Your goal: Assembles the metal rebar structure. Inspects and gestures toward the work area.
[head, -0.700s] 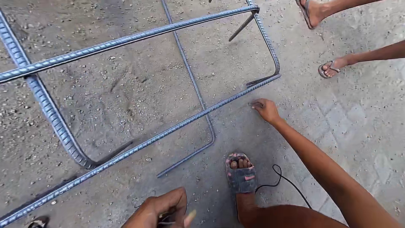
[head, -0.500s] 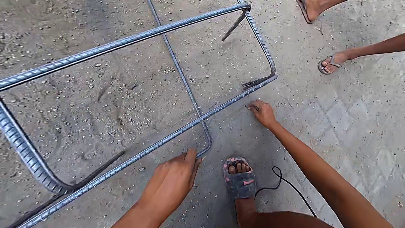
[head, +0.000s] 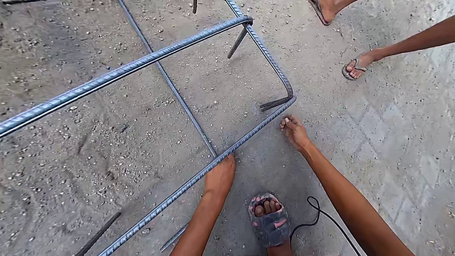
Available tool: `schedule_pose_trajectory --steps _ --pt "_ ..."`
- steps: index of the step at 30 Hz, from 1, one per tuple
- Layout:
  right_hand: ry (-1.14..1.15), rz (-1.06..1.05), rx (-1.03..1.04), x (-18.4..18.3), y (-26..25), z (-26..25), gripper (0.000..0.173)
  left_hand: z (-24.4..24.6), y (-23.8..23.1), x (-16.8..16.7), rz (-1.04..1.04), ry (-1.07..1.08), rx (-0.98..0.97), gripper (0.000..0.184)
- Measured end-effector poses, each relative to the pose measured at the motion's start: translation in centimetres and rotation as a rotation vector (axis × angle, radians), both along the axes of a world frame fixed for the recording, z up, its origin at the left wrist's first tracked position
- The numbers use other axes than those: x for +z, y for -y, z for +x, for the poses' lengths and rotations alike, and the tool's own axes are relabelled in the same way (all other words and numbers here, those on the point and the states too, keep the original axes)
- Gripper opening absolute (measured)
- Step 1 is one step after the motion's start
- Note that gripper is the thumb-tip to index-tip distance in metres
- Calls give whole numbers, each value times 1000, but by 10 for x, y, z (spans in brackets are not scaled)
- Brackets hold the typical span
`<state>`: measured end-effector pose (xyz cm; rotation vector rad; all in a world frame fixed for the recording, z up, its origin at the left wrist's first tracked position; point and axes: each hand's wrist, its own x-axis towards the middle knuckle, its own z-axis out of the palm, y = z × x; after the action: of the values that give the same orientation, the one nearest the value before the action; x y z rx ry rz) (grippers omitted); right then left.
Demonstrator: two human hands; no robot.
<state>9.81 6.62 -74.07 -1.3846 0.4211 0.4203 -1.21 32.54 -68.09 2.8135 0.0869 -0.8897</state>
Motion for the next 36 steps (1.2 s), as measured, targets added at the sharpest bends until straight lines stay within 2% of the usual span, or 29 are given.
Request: schedule_pose_trajectory --steps 3,5,7,8,11,13,16,22,26,29,33,36 --pt "-17 64 -33 -2 -2 6 37 1 -1 1 15 -32 -70 28" --pt "41 -16 -4 -6 -4 11 35 1 -3 2 10 -21 -93 27" --pt "171 -287 96 -11 -10 17 17 0 -5 3 -14 27 -75 25" --pt "239 -449 155 -11 -17 19 14 -4 -8 1 -27 75 -45 24" --pt "322 -821 282 -10 -38 28 31 -8 -11 -1 -14 157 33 30" --pt "344 -940 322 -8 -45 33 27 -8 -7 1 11 167 43 33" --pt "367 -954 307 -5 -48 33 13 -8 -5 5 31 176 19 24" --pt "372 -973 392 -5 -34 26 13 -6 -9 10 8 76 -67 24" --pt "354 -993 491 -7 -33 27 14 1 -25 22 -126 -174 15 37" --pt "364 -1048 611 -15 -33 41 17 -3 -37 31 -262 -250 107 39" --pt "418 -1056 690 -20 -31 49 19 -36 -47 27 -521 -53 297 27" --pt "320 -816 533 1 -39 23 12 -63 -52 23 -771 181 502 14"
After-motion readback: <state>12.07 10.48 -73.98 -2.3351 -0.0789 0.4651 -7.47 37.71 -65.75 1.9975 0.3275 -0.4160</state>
